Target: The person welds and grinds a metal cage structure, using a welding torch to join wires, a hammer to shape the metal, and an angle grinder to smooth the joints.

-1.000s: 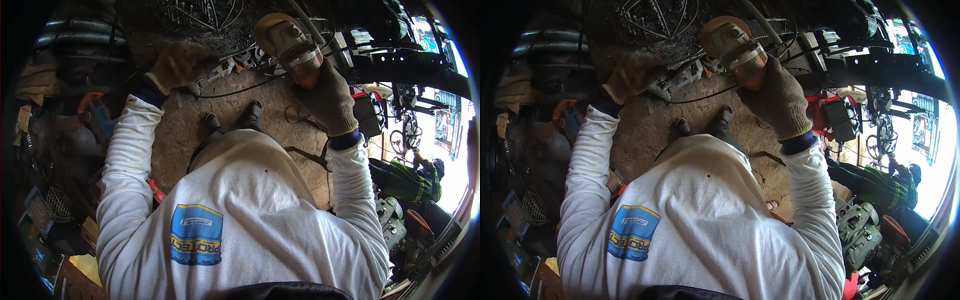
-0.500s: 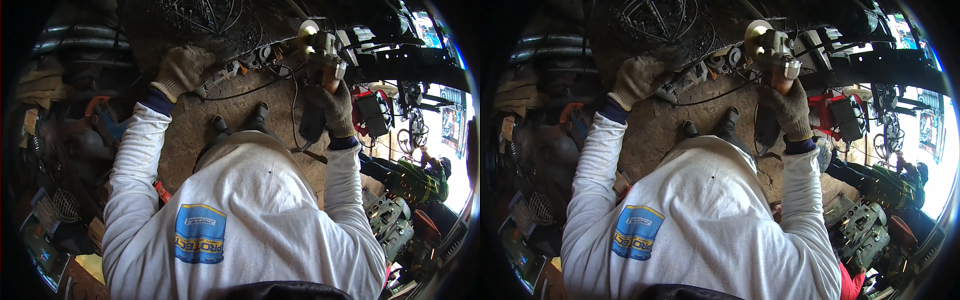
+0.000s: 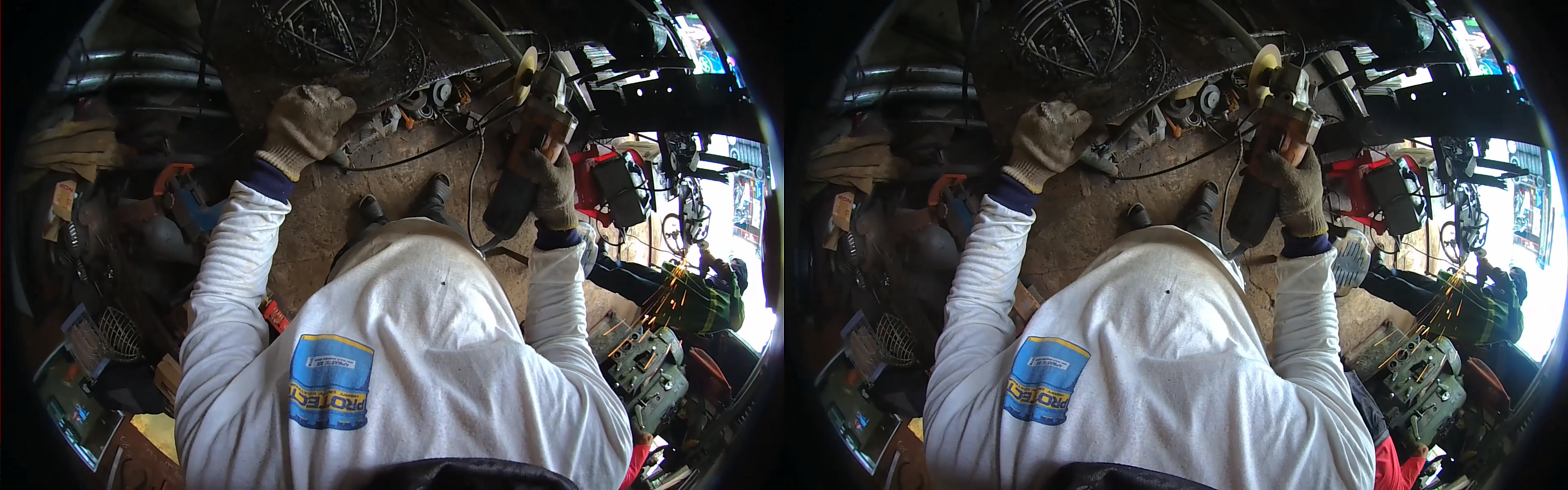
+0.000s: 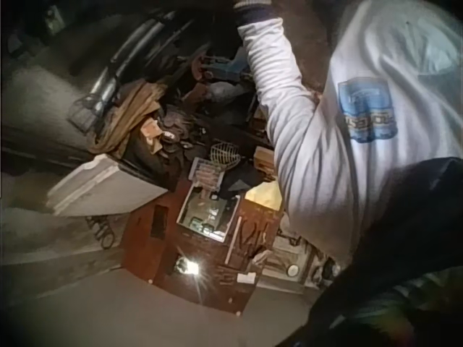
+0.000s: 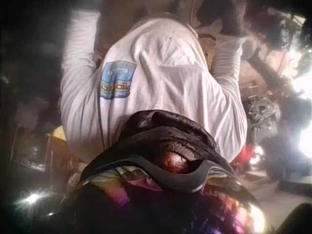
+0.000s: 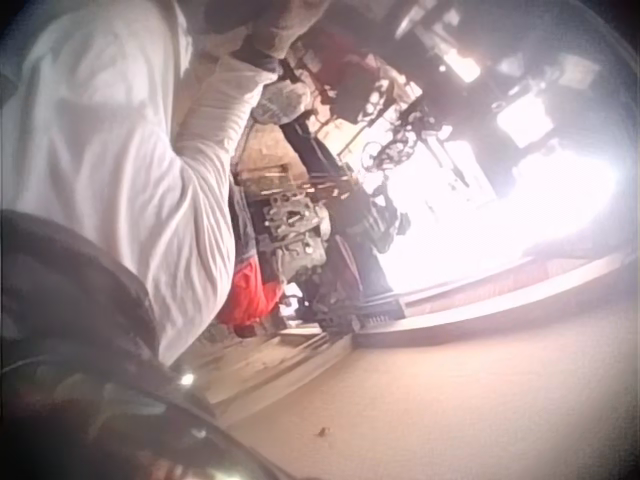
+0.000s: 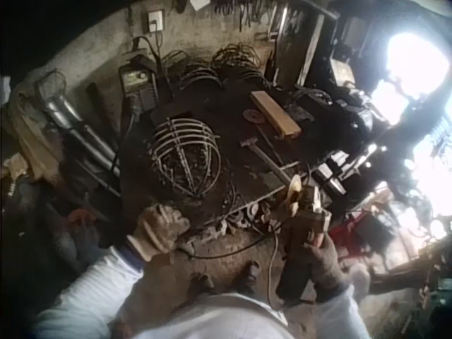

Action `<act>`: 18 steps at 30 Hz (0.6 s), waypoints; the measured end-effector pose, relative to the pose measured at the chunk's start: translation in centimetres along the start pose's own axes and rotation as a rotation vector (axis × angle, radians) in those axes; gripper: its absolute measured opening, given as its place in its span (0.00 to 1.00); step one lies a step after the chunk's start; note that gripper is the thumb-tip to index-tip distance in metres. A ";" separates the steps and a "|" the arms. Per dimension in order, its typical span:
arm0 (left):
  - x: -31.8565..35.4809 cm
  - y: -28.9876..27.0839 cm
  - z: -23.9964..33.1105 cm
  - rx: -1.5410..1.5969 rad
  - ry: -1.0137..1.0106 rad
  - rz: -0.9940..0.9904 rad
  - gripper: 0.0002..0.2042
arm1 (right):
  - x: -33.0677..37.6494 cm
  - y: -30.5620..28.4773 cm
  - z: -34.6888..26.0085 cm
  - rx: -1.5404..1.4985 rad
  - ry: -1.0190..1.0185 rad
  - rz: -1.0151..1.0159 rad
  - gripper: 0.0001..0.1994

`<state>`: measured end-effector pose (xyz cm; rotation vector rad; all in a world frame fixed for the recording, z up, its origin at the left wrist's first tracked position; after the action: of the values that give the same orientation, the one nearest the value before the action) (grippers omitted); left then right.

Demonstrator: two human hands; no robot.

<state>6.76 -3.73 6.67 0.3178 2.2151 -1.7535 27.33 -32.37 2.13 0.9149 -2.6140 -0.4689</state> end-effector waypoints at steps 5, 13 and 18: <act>0.5 -1.4 0.0 -0.034 0.040 0.068 0.12 | 0.4 -1.1 0.8 -0.031 0.001 0.004 0.25; -0.5 -6.6 1.1 -0.212 0.156 0.129 0.17 | 1.7 0.4 -0.2 -0.215 0.003 -0.086 0.32; -0.2 -8.1 0.4 -0.327 0.203 0.122 0.15 | 2.2 1.2 0.4 -0.239 0.035 -0.125 0.34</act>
<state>4.09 -6.04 14.02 0.5602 2.5152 -1.3193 24.89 -32.80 2.73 0.9974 -2.4122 -0.7716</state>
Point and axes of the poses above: each hand's wrist, its own x-axis away from the middle knuckle, its own y-axis out of the palm, z = x × y, the point moved 9 cm from there along -x, towards the middle knuckle, and after that the axes turned 13 degrees about -x, right-handed, at the moved point
